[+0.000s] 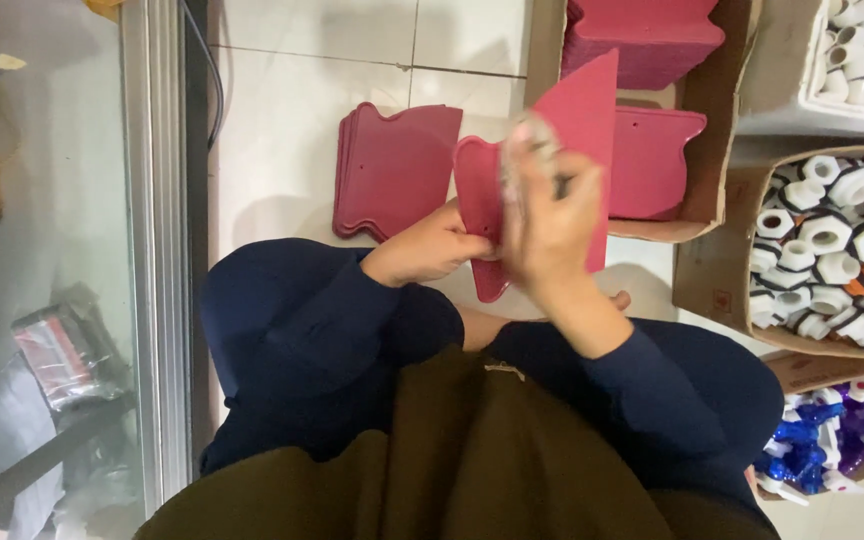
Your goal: The person sits on the floor and wipes the surface of pink plastic parts using a cloth. They handle the parts one at a time, wiping each side before placing them into a cardboard box.
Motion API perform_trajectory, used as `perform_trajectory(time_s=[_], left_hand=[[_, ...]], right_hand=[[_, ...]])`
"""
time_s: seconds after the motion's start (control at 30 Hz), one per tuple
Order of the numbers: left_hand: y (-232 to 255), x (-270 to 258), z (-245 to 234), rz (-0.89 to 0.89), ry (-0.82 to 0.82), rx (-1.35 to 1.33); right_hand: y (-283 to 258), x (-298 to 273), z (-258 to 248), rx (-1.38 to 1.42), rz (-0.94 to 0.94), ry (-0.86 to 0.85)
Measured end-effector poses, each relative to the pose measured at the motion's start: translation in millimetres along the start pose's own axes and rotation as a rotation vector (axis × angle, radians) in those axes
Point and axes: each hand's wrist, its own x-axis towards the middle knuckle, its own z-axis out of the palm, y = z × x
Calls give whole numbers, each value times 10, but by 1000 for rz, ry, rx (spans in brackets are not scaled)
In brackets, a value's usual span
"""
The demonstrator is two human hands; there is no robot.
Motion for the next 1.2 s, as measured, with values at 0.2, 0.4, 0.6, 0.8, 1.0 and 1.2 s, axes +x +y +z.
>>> perform_trajectory(time_s=[0.2,0.4,0.6,0.8,1.0,1.2], left_hand=[[-4,-1,26,51,-2,38],[226,-76,43,-184,-9,-26],[-44,10,22,-119,244,-613],[-378,244,85,118,117,-734],[279,31,184,191,107,-768],[95,150,279,227,78,-877]], right_hand=[[414,-44,25,-115,-261,65],[881,218,-329,-131,0,195],[849,275,-438,234,351,289],[248,-136,248,2,-165,91],[197,-41,63,-196,-344,53],[150,-100,101,-43,-251,108]])
